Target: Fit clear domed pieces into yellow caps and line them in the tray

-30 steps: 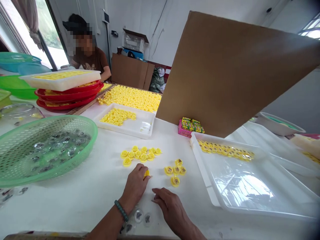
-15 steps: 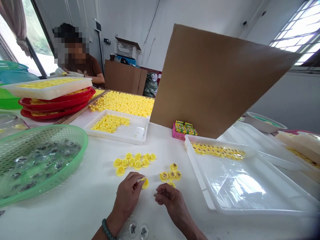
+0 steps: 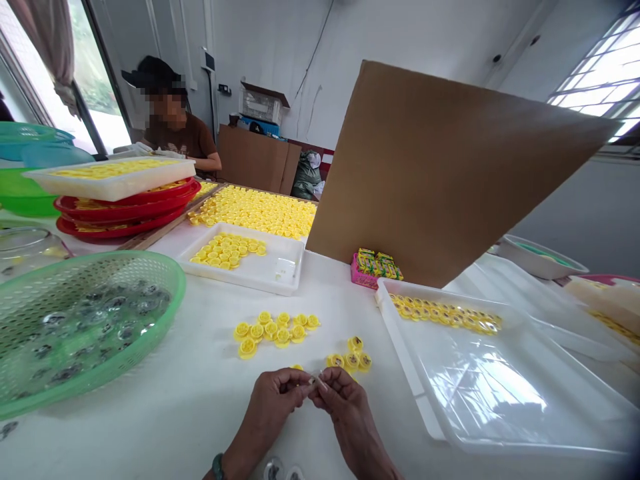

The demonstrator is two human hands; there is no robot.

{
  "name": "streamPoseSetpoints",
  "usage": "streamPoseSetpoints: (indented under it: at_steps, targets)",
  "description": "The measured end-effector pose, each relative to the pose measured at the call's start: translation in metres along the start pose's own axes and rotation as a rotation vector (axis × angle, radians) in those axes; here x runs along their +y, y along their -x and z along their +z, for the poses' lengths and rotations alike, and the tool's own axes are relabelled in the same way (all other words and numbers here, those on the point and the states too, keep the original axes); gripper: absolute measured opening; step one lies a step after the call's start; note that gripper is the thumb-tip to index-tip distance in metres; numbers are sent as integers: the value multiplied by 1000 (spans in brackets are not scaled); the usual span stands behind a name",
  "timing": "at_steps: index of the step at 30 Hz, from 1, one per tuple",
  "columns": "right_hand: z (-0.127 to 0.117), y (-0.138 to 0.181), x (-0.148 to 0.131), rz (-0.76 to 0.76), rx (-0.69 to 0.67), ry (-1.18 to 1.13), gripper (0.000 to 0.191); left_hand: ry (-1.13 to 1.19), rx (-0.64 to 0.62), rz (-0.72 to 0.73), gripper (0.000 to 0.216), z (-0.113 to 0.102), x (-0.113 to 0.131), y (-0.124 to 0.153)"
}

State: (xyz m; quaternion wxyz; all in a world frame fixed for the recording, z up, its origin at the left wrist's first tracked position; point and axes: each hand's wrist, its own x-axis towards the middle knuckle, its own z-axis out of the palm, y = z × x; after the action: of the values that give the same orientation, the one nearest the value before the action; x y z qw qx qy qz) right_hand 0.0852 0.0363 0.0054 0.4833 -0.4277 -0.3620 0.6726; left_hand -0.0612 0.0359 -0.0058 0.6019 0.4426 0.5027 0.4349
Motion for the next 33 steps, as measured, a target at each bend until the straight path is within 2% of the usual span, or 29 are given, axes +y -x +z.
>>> streamPoseSetpoints:
  at_steps: [4,9,11,14,16,17,20,22,24,26,28,31,33]
  targets:
    - [2,1,9,8,15,14,22,7,67,29,25,0,-2,0]
    - [-7,2,11,-42,32,270,24,-39,87,66,23,0,-1,0]
    - [-11,4,6,-163,19,509,23,-35,45,46,24,-1,0,0]
    - [-14,8,-6,-426,-139,910,36,5,-53,10,24,-3,4,1]
    - [-14,10,-9,-533,-242,1063,40,46,-88,-37,25,-3,6,2]
    - [-14,10,-9,-555,-244,1105,39,70,-91,-59,25,-3,7,2]
    - [-14,9,-2,-545,-103,1163,26,156,-70,-95,35,-2,7,2]
    - [-12,11,-1,-524,-70,1168,25,193,-71,-103,40,-1,7,2]
    - [-9,14,-5,-530,-159,1161,36,215,-79,-109,42,-3,7,3]
    - [-5,19,-17,-521,-307,1157,48,221,-110,-125,43,-5,8,4]
    - [0,23,-30,-477,-417,1160,49,213,-162,-152,43,-8,9,4]
    - [4,24,-40,-413,-455,1190,39,179,-228,-194,47,-9,10,5]
    - [4,23,-36,-402,-400,1216,29,160,-233,-200,48,-8,9,5]
